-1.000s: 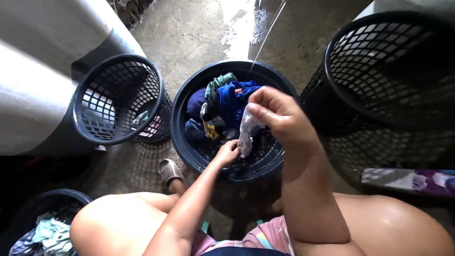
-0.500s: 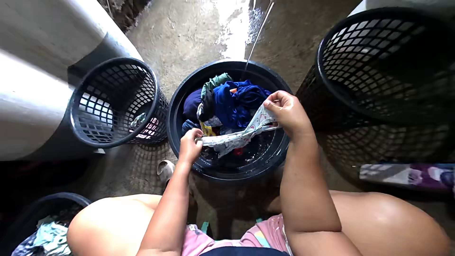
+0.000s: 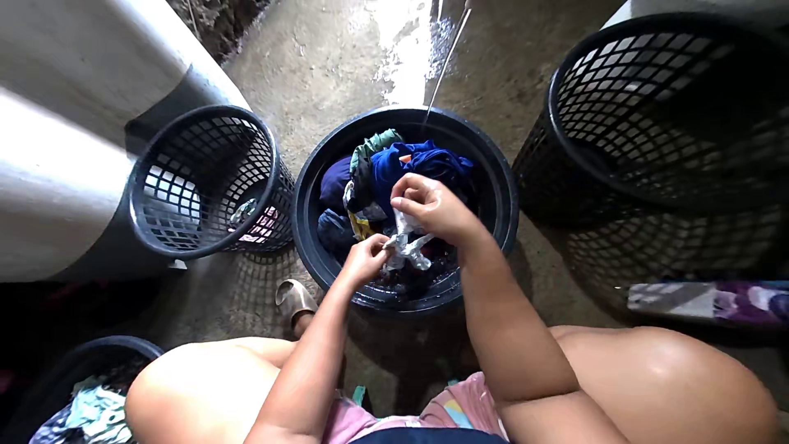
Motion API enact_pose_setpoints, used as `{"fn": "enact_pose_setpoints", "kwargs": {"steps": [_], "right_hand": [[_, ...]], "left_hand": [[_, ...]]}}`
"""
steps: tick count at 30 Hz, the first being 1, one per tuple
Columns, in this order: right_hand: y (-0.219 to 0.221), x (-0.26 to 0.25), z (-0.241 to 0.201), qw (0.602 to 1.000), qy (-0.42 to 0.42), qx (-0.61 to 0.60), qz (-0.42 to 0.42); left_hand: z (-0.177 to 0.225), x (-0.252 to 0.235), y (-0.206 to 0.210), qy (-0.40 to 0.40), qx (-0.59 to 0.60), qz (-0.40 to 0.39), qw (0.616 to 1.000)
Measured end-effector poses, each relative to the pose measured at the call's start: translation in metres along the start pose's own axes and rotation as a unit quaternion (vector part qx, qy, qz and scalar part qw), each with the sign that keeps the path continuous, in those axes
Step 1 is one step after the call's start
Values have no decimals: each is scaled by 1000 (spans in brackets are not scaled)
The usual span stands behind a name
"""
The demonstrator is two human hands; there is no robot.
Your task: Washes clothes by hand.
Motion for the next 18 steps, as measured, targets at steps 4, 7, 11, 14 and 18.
{"fn": "enact_pose_setpoints", "kwargs": {"steps": [4,7,11,14,18], "right_hand": [[-28,14,22,976,57,187,-93],[-26,22,45,935,145,283,-156],[-37,24,29,962,58,221,-153],[-50,31,-9,981,-107,50,-155],[-57,28,-25,983,-138,-20,-122]], "left_hand": [[-1,6,-57,44,20,28,998],[17,12,-83,114,30,39,992],[41,11,-93,179,72,43,980],[53,10,-99,203,168,17,964],[73,11,-111,234,211,-21,949]]}}
Point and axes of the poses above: each hand's wrist, its own x-axis away from the middle knuckle, its own y-axis out of the palm, z = x × y, the point moved 8 cm from there along -x, towards the middle knuckle, and after that the axes turned 7 degrees about z, right-handed, at the moved point
